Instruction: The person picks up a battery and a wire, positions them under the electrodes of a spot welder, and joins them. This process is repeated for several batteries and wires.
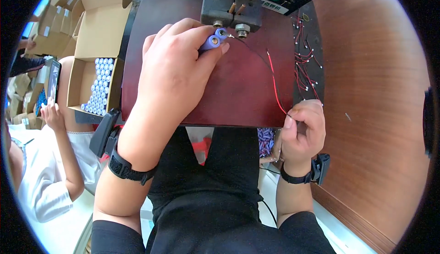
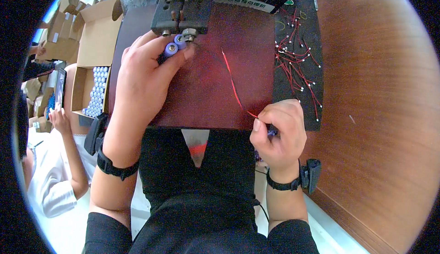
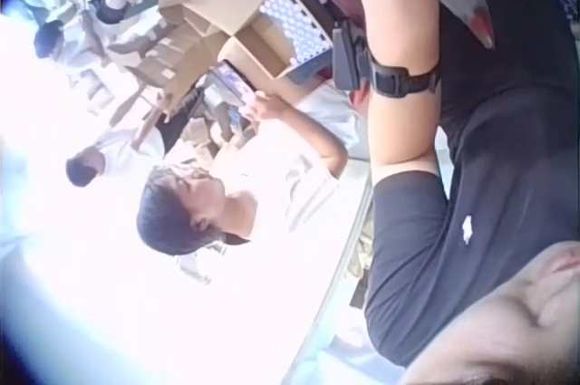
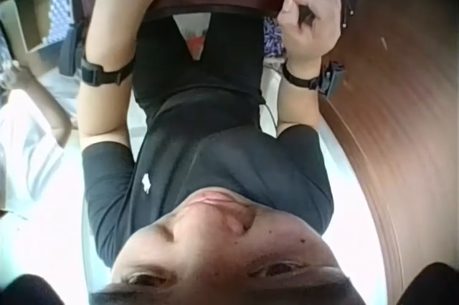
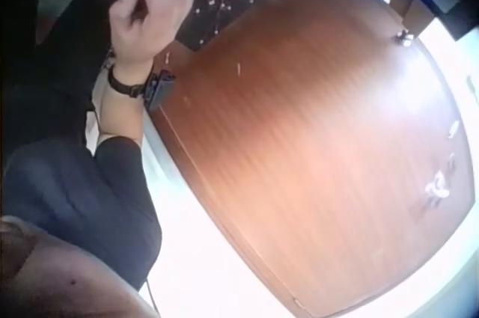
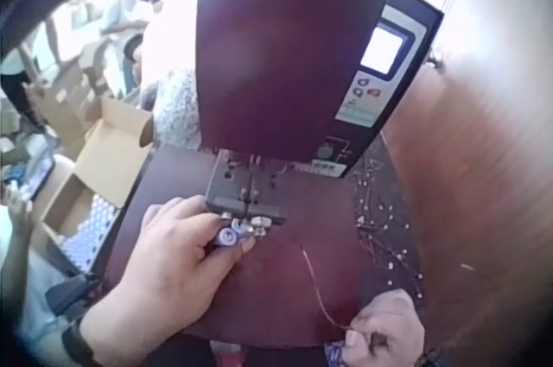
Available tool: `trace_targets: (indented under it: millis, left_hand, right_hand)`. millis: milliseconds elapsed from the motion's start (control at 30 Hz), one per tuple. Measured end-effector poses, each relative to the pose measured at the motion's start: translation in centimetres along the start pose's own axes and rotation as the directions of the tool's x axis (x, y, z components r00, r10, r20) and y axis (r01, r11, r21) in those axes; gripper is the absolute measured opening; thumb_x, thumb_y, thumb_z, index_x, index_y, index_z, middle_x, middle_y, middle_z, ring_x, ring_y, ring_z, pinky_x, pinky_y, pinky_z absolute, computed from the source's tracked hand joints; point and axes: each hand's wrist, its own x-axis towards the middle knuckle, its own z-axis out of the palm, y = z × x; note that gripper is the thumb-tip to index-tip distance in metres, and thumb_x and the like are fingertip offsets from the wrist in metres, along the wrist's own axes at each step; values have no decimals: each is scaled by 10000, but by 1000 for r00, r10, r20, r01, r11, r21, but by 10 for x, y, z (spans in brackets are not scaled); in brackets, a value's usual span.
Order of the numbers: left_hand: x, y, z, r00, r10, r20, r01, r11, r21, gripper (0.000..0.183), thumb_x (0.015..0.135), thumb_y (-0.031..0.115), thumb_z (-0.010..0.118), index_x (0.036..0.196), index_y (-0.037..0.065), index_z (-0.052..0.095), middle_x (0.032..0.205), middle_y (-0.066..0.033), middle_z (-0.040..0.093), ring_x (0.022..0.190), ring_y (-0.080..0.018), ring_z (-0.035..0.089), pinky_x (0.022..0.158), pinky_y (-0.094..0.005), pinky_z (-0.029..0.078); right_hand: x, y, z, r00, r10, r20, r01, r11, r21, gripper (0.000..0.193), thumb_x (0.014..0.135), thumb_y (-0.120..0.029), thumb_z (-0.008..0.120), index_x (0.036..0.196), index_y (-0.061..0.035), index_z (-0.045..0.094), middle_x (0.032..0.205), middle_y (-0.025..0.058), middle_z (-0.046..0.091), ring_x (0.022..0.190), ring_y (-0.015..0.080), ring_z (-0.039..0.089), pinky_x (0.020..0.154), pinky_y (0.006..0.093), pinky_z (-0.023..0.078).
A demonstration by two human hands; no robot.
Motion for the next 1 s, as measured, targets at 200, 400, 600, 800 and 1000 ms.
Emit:
trace_targets:
  millis: [200,400,600,800,1000]
  left_hand:
    - [1,-3,3,997,41,-67,-43,998,-36,275,871,236,757,903,-31,699,831,-172,598,817,-370,594,717,-435,449]
    - [2,-1,2,999,-45,21,44,998,42,258,894,276,718,1034,65,765,1033,-89,698,1031,-322,642,900,-441,443]
    - [2,-4,9,994,53,-90,-56,998,-31,278,864,229,760,888,-37,682,852,-184,618,824,-391,612,721,-423,469]
    - [2,-4,7,995,41,-87,-43,999,-20,283,865,234,759,898,-37,682,848,-178,617,814,-381,611,718,-418,469]
    - [2,-2,9,996,29,-80,-31,999,-33,292,872,241,758,883,-39,676,836,-174,606,795,-373,604,706,-419,460]
  right_hand:
    - [0,1,5,1000,-16,-13,16,1000,-11,276,742,56,694,972,-58,594,849,88,644,744,261,606,701,372,493]
    - [0,5,8,1000,-11,1,11,1000,-15,284,736,57,697,975,-57,594,842,93,642,738,267,608,686,372,498]
    - [0,5,8,999,-26,18,26,1000,14,282,740,56,697,978,-56,594,847,93,645,745,265,612,694,375,502]
    - [-1,5,10,1000,-14,7,14,1000,21,278,742,62,696,975,-55,598,850,95,647,751,264,616,704,375,505]
    - [-1,6,11,1000,2,-3,-2,1000,25,261,737,71,698,951,-48,606,841,94,646,754,269,617,707,373,504]
